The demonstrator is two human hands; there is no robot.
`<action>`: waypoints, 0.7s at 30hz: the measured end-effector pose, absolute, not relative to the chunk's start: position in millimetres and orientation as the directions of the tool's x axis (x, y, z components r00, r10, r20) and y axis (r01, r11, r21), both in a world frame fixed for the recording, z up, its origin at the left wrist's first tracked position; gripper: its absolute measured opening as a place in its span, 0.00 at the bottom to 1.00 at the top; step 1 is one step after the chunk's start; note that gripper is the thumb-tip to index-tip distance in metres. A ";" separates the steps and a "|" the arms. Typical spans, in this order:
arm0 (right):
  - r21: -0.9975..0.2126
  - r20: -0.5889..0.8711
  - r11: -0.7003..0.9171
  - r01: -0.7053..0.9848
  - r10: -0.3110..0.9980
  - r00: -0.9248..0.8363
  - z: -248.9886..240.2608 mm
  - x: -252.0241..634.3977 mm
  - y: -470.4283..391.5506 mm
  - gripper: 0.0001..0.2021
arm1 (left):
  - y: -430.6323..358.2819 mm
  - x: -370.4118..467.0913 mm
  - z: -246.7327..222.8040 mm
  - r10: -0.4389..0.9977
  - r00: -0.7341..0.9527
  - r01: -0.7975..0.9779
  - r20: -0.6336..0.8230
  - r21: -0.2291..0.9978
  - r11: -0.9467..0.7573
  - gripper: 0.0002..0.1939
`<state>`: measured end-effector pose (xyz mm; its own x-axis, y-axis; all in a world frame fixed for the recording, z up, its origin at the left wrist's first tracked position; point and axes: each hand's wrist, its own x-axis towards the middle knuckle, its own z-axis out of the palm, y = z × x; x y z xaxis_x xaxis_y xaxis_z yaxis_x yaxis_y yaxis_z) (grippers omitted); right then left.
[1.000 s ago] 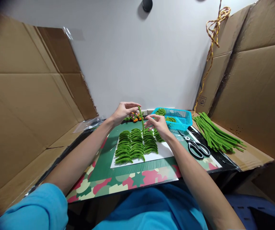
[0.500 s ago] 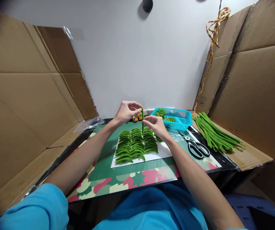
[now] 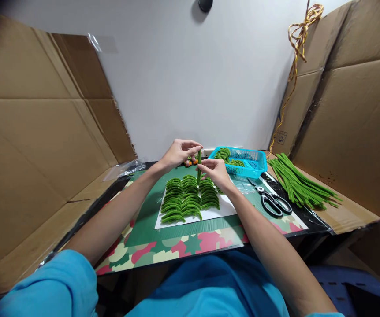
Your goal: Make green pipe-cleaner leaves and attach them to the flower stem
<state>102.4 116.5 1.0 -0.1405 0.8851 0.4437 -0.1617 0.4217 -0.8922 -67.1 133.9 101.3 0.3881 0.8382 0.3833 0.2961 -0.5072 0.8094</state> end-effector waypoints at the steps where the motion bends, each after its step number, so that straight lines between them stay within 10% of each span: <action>1: -0.893 0.443 0.421 -0.160 0.885 -0.142 1.3 102.7 116.2 0.27 | 134.1 -67.2 100.8 0.836 0.388 0.299 0.388 0.805 -0.513 0.11; 12: -0.859 0.506 0.511 0.016 0.854 -0.121 3.1 104.9 115.1 0.29 | 139.8 -71.2 99.0 0.812 0.385 0.314 0.438 0.765 -0.562 0.12; 21: -0.631 0.715 0.654 0.417 0.699 -0.012 7.1 122.3 114.0 0.11 | 136.4 -73.9 100.4 0.766 0.541 0.355 0.347 0.732 -0.582 0.16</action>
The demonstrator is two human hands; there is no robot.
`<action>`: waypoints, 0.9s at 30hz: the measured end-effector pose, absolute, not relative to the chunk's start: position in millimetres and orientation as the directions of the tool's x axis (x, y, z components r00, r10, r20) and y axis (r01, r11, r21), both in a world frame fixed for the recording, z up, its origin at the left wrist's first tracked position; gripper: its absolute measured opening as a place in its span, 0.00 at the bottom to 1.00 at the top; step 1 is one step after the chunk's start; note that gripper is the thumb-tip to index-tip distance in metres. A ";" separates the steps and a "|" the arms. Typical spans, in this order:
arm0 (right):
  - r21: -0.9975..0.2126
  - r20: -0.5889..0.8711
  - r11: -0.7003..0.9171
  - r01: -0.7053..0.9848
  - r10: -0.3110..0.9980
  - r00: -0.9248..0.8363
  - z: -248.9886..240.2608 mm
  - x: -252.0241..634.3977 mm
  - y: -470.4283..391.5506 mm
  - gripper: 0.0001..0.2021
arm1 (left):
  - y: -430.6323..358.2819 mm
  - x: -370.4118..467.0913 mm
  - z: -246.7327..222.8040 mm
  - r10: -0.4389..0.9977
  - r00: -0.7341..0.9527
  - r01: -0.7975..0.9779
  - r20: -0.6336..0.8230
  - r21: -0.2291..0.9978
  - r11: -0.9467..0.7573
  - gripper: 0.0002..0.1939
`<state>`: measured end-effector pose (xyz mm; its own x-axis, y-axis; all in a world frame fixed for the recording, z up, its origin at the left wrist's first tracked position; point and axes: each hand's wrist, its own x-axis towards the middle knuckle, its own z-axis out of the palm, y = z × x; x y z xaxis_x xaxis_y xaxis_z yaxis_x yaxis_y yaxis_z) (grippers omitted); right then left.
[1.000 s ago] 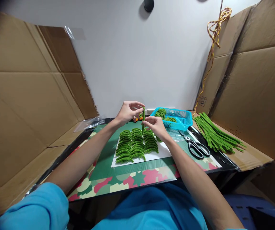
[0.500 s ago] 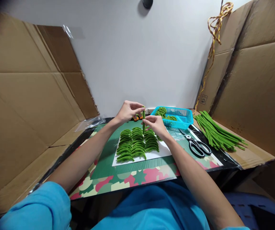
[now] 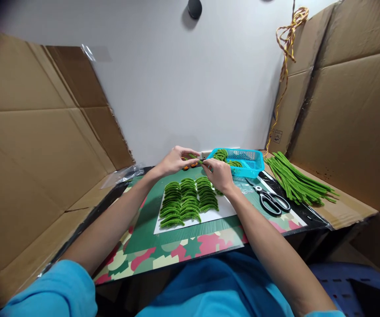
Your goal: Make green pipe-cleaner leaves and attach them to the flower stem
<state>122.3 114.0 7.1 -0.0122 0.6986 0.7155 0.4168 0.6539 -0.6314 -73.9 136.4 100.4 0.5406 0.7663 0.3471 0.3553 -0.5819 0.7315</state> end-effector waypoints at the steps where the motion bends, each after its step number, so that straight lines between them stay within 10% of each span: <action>1: -0.611 0.727 0.658 0.440 0.687 -0.018 7.7 123.4 113.4 0.11 | 135.8 -73.9 99.9 0.762 0.560 0.356 0.326 0.736 -0.576 0.16; 27: -0.631 0.740 0.697 0.339 0.672 -0.004 4.7 123.0 111.9 0.14 | 130.7 -67.9 88.3 0.762 0.611 0.331 0.215 0.805 -0.493 0.22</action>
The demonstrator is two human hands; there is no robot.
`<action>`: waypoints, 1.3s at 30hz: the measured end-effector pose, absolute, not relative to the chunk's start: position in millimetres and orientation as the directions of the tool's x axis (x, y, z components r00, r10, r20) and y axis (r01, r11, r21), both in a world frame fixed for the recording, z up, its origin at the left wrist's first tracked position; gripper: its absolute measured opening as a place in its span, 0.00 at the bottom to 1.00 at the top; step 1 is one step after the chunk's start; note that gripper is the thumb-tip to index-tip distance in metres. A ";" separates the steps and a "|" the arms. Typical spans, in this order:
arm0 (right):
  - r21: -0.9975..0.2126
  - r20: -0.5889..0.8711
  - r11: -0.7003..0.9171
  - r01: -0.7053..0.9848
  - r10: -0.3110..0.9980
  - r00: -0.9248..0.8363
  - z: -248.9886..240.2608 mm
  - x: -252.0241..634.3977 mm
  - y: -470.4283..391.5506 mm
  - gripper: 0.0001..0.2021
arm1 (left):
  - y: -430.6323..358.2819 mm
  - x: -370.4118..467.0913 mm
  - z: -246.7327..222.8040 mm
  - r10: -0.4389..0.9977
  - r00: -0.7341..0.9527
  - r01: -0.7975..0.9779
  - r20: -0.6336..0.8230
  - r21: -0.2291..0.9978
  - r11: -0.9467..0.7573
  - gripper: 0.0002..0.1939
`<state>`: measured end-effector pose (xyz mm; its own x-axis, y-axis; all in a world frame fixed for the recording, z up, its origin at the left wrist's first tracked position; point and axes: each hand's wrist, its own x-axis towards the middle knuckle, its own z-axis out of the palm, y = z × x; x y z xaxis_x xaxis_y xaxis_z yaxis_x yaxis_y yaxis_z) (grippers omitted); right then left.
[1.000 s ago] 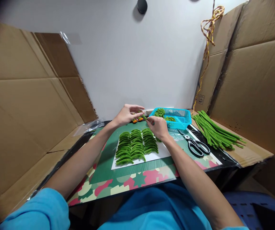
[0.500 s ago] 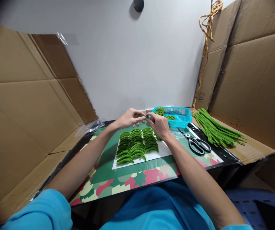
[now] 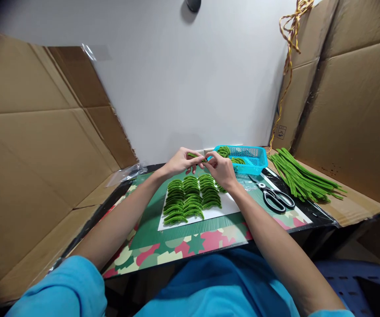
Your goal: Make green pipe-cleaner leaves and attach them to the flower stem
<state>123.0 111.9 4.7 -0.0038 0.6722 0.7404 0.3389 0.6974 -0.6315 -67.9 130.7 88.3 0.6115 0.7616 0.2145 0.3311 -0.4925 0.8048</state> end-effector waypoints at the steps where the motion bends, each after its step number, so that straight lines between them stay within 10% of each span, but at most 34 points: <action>1: -0.633 0.739 0.696 0.340 0.673 -0.002 4.5 123.3 111.9 0.15 | 130.8 -67.1 87.0 0.759 0.611 0.333 0.224 0.797 -0.503 0.22; 21: -0.652 0.745 0.707 0.273 0.665 0.056 8.6 118.2 110.6 0.20 | 140.5 -67.0 72.6 0.754 0.539 0.276 0.376 0.767 -0.579 0.23; 39: -0.494 0.759 0.756 0.429 0.616 -0.213 1.1 119.5 110.3 0.16 | 143.6 -89.5 90.7 0.788 0.594 0.392 0.159 0.799 -0.456 0.20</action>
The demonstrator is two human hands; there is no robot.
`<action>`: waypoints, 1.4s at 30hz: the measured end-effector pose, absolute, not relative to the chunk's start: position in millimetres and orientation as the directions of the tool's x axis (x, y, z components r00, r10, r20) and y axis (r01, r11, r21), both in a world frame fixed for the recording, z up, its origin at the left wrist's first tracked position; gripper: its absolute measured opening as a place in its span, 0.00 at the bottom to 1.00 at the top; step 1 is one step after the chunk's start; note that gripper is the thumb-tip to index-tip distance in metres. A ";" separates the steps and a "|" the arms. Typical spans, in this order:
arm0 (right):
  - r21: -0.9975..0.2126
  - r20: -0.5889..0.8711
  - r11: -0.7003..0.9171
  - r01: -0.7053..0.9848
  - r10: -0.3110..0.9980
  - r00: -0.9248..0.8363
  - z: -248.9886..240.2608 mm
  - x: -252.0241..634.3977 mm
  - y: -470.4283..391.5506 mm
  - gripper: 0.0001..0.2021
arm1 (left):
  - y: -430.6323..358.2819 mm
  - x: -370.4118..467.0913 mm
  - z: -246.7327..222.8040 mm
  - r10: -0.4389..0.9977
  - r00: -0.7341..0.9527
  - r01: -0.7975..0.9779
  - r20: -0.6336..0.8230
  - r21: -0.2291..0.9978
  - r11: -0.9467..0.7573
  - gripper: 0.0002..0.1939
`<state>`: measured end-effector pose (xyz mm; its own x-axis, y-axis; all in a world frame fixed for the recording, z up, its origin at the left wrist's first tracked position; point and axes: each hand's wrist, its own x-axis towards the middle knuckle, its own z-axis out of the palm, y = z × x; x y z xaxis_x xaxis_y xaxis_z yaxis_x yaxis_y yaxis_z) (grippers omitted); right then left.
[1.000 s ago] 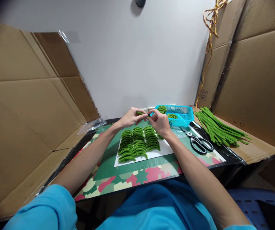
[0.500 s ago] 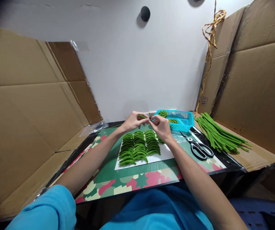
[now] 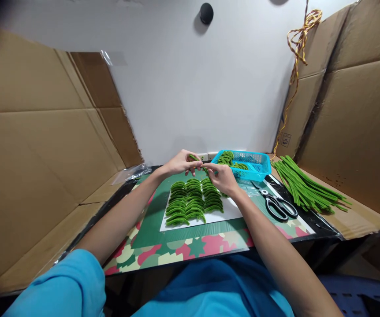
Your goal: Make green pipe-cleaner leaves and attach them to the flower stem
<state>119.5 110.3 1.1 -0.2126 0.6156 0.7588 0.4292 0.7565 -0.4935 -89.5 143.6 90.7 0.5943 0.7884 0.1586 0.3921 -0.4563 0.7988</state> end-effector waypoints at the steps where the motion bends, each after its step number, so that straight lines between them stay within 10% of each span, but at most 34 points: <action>1: -0.482 0.757 0.761 0.435 0.612 -0.231 0.6 119.5 111.1 0.18 | 142.0 -91.3 93.4 0.791 0.594 0.393 0.149 0.803 -0.447 0.19; 12: -0.341 0.833 0.796 0.501 0.502 -0.231 -0.3 126.3 106.9 0.20 | 142.5 -101.3 91.0 0.819 0.568 0.314 0.084 0.897 -0.310 0.23; 26: -0.443 0.870 0.763 0.471 0.492 0.022 12.8 130.7 98.4 0.11 | 141.1 -99.7 87.8 0.806 0.592 0.279 -0.002 0.939 -0.202 0.25; 35: -0.646 0.757 0.679 0.349 0.629 0.177 14.5 114.4 104.6 0.30 | 130.0 -77.2 86.7 0.833 0.519 0.187 0.190 0.926 -0.328 0.25; 42: -0.616 0.773 0.664 0.423 0.613 0.163 13.0 115.7 99.9 0.19 | 128.8 -68.2 81.6 0.826 0.501 0.181 0.259 0.902 -0.392 0.24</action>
<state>115.7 99.9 13.0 0.1631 0.6129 0.7731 0.4231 0.6644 -0.6161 -68.2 128.8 81.6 0.5009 0.8258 0.2589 0.1809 -0.3925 0.9018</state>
